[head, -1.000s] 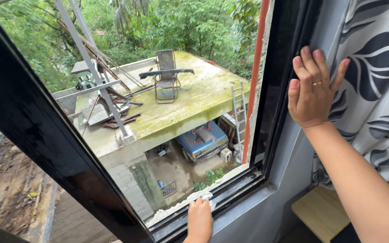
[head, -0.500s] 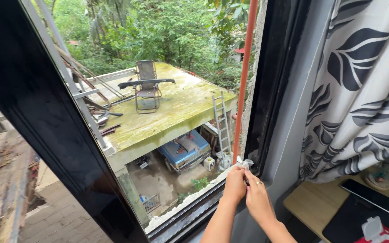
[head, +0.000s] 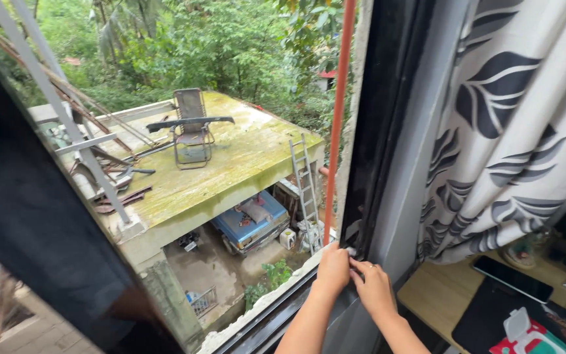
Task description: The person cleans the frame and sill of a window by hand using a series of wet wipes, running their fingers along the grooves and wiping the black metal surfaces before discarding the used wipes.
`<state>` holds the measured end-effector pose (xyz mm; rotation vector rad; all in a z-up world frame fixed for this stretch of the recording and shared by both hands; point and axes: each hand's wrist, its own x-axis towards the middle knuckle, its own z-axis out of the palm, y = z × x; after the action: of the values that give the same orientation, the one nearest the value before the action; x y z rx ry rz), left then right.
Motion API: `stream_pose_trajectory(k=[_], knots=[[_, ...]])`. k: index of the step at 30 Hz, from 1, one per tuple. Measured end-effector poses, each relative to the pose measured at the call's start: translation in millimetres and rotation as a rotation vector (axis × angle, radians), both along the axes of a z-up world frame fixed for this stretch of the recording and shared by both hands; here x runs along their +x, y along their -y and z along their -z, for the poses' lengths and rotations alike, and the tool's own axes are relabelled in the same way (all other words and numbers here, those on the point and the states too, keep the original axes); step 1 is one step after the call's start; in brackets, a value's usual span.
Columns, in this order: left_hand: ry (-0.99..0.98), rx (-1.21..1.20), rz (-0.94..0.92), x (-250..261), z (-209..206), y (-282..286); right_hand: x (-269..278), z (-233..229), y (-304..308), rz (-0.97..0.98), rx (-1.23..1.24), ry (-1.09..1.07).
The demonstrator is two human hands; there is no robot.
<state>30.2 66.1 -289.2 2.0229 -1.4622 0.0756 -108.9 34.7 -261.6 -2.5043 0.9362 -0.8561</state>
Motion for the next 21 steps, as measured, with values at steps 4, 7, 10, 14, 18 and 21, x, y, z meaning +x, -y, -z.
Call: stream_pose_trajectory(k=[4, 7, 10, 14, 18, 21], knots=[[0.02, 0.041, -0.006, -2, -18, 7, -1, -11, 6, -0.031, 0.202, 0.208], [-0.125, -0.134, -0.121, -9, -9, 12, 0, -5, 8, -0.065, 0.136, 0.245], [-0.037, -0.326, -0.105, -12, 6, 18, 7, 2, 13, -0.076, 0.078, 0.285], [0.082, -0.143, -0.122, -11, 8, 30, 11, 10, 9, -0.042, 0.056, 0.303], [0.12, -0.009, -0.158, -14, -12, 13, 2, -1, 9, -0.068, 0.111, 0.274], [0.093, 0.001, -0.212, -7, -11, -47, -10, -5, 7, -0.095, 0.243, 0.166]])
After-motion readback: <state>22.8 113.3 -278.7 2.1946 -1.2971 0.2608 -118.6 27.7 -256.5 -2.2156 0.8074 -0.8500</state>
